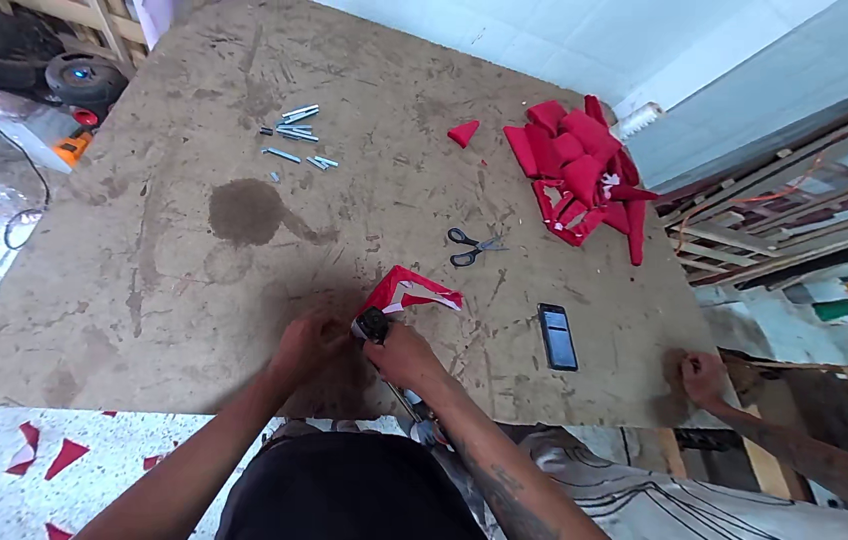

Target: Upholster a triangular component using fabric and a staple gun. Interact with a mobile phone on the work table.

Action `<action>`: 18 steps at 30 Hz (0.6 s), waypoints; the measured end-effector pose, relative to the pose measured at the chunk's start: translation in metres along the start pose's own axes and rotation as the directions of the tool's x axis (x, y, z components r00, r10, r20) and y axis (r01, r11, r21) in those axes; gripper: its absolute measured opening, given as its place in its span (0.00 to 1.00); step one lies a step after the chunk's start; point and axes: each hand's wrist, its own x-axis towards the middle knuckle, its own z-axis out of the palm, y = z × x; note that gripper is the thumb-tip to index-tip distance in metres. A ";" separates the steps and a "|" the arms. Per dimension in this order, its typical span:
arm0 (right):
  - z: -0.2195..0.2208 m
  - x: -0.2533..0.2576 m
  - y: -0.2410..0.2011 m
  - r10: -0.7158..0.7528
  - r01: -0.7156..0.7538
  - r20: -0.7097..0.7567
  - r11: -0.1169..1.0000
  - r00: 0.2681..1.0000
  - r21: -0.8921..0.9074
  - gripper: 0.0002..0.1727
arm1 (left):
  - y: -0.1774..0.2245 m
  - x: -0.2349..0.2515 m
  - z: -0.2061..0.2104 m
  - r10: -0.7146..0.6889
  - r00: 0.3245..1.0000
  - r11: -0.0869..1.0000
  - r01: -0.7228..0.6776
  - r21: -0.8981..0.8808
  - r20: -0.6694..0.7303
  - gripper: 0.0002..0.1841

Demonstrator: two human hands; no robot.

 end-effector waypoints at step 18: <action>0.013 -0.009 0.006 -0.054 0.054 0.029 0.999 0.998 -0.001 0.20 | -0.002 0.013 0.012 -0.298 0.954 0.940 0.300 -0.160 0.039 0.10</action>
